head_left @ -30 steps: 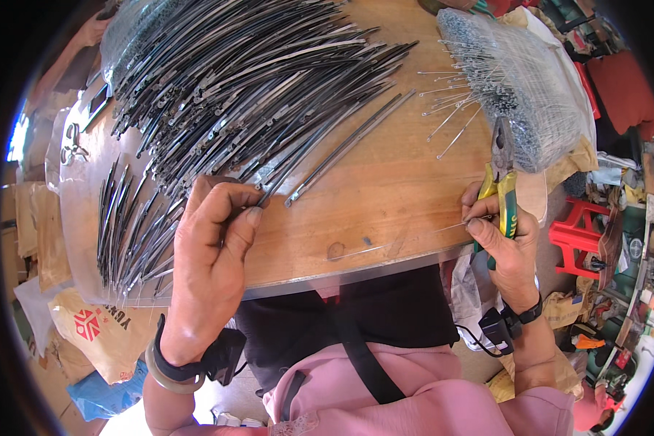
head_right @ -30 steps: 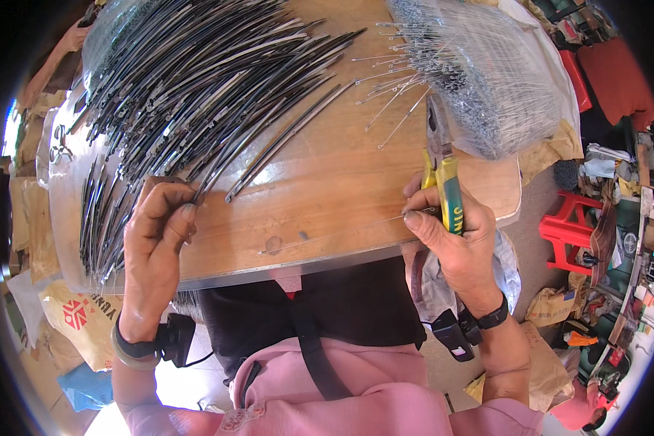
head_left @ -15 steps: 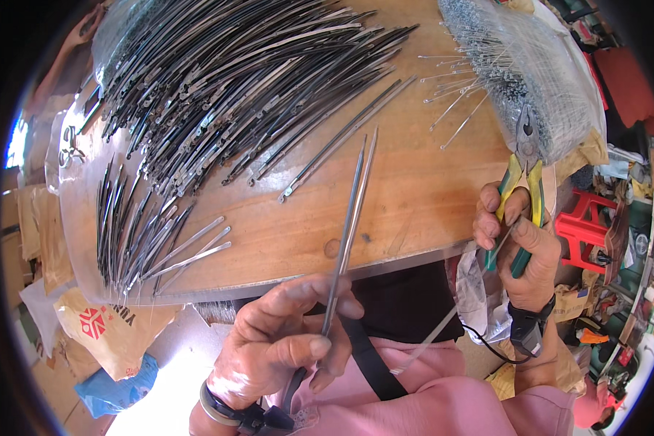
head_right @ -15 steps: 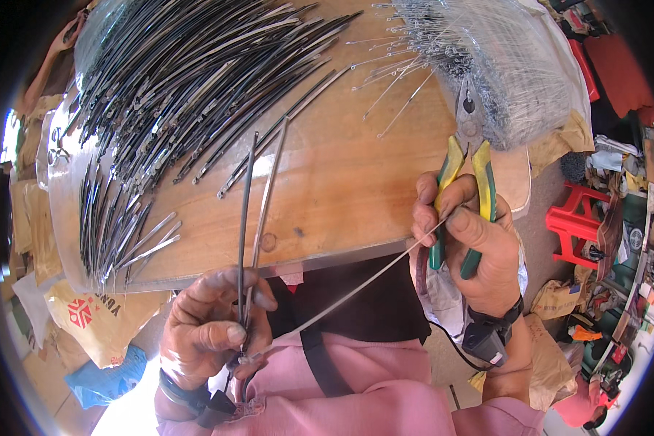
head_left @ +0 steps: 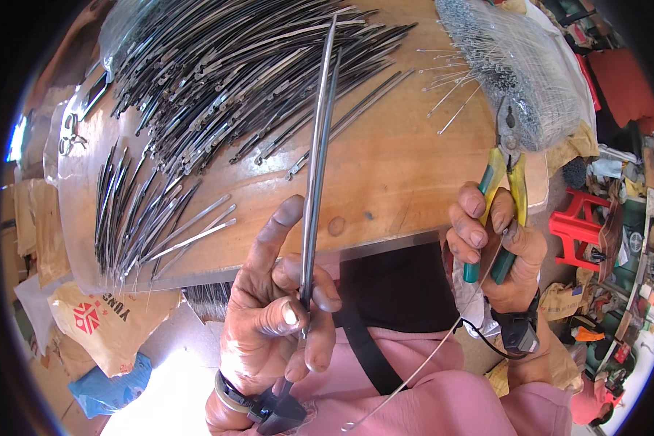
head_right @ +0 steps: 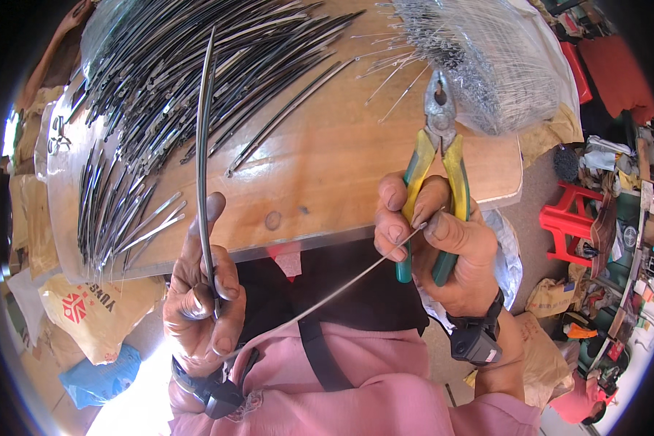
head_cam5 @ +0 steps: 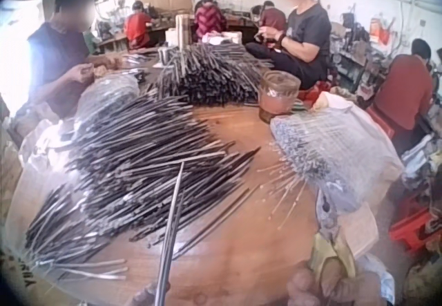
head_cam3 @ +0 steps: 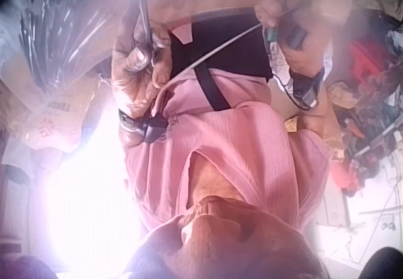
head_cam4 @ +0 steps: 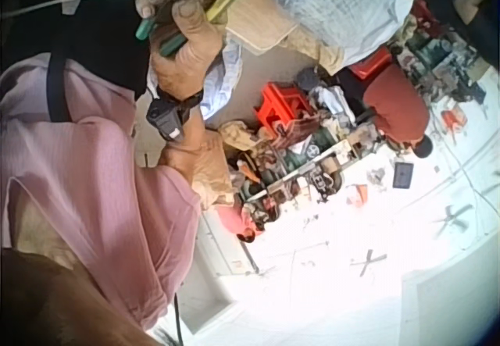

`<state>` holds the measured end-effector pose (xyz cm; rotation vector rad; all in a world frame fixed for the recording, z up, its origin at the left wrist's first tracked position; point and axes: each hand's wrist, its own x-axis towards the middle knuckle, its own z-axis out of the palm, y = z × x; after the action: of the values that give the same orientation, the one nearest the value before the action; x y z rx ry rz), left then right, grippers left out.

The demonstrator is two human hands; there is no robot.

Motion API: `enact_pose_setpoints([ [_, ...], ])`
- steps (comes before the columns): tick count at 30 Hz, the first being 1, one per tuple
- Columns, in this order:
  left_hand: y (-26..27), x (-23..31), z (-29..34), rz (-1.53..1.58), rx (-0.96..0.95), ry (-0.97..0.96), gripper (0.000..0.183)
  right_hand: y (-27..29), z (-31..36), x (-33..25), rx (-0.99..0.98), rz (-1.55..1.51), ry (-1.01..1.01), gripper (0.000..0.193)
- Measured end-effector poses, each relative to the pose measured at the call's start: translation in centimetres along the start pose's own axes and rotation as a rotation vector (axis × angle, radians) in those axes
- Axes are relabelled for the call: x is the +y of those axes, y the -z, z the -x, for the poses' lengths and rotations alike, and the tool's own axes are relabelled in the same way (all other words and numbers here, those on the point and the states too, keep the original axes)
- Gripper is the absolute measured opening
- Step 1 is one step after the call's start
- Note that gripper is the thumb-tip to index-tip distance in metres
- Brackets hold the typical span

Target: The person is using pliers to secure thin metal wires around bundles of flat metal strips on a wooden table. They align the strips and twist the wire by hand using the pliers to tighten the connection.

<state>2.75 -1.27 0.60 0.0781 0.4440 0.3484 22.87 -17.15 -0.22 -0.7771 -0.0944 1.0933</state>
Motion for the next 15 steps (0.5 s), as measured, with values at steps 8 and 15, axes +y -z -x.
enact_pose_setpoints([
  [8, 0.9, 0.0, 1.7, -0.363, 0.138, 0.035, 0.064, -0.8, 0.4, -2.0, 0.041, 0.547, 0.289, 0.026],
  [15, 1.2, -0.6, 2.1, -0.630, 0.199, -0.008, 0.017, -1.1, 0.9, -3.5, -0.077, 0.921, 0.475, 0.025],
])
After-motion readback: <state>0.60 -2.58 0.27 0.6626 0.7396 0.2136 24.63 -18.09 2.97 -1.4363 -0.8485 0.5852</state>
